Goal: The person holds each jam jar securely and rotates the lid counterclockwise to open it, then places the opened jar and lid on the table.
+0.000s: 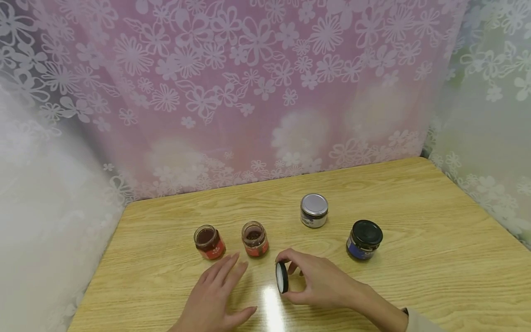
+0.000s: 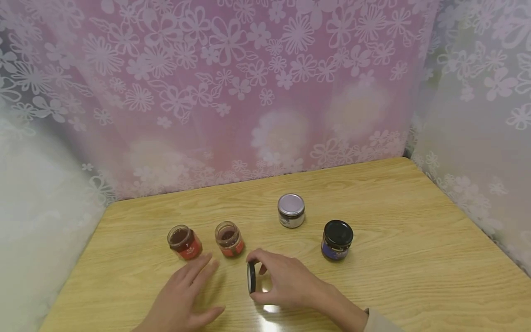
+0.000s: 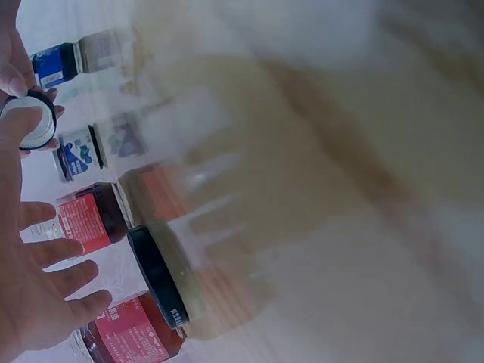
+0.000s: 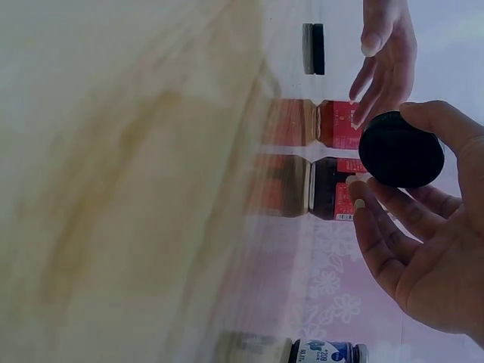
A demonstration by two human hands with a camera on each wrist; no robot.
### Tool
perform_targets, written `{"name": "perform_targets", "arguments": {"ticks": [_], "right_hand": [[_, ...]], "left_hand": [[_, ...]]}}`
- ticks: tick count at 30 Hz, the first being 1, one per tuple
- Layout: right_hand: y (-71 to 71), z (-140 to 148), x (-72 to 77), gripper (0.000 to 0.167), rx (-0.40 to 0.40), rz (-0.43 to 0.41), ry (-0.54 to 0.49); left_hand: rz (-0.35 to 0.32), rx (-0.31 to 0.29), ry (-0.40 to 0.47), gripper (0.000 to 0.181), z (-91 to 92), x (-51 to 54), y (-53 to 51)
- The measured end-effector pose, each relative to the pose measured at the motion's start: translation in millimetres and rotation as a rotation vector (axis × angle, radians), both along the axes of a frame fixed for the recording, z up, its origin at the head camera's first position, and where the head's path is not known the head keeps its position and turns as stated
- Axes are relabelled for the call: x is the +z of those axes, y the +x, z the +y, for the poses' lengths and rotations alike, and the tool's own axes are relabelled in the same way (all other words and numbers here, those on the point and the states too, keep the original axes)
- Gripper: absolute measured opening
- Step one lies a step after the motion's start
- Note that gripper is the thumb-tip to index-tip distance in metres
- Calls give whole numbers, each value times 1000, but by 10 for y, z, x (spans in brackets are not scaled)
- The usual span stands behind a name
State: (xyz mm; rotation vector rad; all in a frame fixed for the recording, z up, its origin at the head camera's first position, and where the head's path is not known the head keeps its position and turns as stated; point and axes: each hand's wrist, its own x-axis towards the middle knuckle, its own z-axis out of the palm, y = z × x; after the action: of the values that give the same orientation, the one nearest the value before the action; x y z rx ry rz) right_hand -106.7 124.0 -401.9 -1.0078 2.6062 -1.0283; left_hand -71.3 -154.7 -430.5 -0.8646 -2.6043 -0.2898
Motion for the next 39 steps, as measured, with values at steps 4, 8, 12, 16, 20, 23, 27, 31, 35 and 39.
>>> {"name": "perform_targets", "arguments": {"ticks": [4,8,12,16,20,23,27,31,35,39], "right_hand": [[-14,-15,-19,53,18,-17,8],[-33,-32,-32,52,35,-29,28],[-45,-60,-45,52,54,-58,40],[-53,-88,-43,53,73,-101,39],[-64,-120,-43,55,94,-128,30],[-73,-146,-58,56,113,-123,26],[-76,-182,-77,55,144,-81,36],[-82,-215,-94,55,166,-65,52],[-99,-235,-108,55,177,-80,72],[-107,-243,-108,55,180,-84,87]], "left_hand": [[-2,2,-69,83,-10,-12,3],[1,9,-93,83,-31,-29,3],[-21,22,-102,82,-56,-44,9],[-34,24,-104,81,-69,-52,13],[-15,18,-103,81,-83,-60,16],[4,14,-106,81,-94,-65,21],[11,15,-117,81,-102,-67,31],[2,18,-118,82,-106,-70,32],[3,18,-118,83,-110,-71,29],[4,23,-130,82,-120,-71,34]]}}
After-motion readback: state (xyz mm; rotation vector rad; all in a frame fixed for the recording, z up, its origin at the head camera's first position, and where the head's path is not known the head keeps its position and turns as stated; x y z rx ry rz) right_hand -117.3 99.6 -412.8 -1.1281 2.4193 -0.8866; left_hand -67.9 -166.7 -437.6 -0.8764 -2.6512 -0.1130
